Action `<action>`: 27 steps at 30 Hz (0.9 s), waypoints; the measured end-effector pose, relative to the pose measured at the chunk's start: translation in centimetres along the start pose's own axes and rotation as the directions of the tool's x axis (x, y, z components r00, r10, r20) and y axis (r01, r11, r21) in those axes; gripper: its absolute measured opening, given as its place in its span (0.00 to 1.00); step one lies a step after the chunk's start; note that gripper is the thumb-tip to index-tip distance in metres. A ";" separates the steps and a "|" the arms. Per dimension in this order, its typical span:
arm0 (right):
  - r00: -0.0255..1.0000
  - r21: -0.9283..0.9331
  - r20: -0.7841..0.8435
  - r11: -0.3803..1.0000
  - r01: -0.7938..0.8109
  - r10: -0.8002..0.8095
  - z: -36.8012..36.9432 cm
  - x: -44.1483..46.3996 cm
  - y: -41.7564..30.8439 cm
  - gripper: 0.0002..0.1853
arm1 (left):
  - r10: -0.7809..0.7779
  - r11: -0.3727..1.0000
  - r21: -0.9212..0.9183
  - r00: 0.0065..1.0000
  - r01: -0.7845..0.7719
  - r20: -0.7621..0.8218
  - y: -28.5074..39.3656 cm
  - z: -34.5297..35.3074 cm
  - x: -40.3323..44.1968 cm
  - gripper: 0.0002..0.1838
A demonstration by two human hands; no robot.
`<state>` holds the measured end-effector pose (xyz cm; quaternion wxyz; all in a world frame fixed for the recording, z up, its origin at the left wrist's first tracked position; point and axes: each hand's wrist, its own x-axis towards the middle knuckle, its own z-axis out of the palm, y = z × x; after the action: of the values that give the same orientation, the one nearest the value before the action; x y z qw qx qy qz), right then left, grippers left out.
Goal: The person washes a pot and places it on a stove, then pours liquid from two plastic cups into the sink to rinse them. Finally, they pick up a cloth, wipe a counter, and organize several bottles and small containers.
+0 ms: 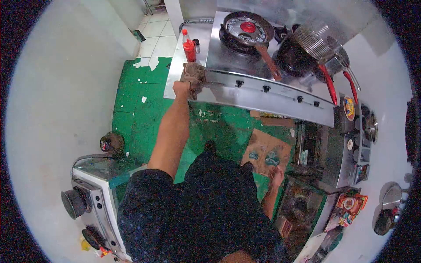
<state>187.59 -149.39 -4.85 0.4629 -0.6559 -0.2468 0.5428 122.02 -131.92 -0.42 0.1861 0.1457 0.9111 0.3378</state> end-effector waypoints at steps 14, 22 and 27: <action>0.399 -0.288 0.866 0.953 -0.096 0.302 37.0 -1.6 -17.1 0.26 | 0.593 0.776 -0.141 0.787 -0.615 -0.170 2.7 -5.3 -24.5 0.15; 0.363 -0.185 0.885 0.936 -0.299 0.291 36.2 1.6 -16.9 0.23 | 0.303 0.886 -0.265 0.907 -0.381 -0.292 9.3 -4.4 -36.5 0.21; 0.364 -0.153 0.920 0.988 -0.010 0.146 33.8 0.1 -19.8 0.23 | 0.004 0.681 -0.724 0.989 -0.109 -0.145 11.3 0.5 -36.3 0.27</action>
<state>159.38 -128.92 13.01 0.1772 -0.2749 -0.4652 0.8226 156.05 -137.58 15.49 0.1579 0.0652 0.7063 0.6870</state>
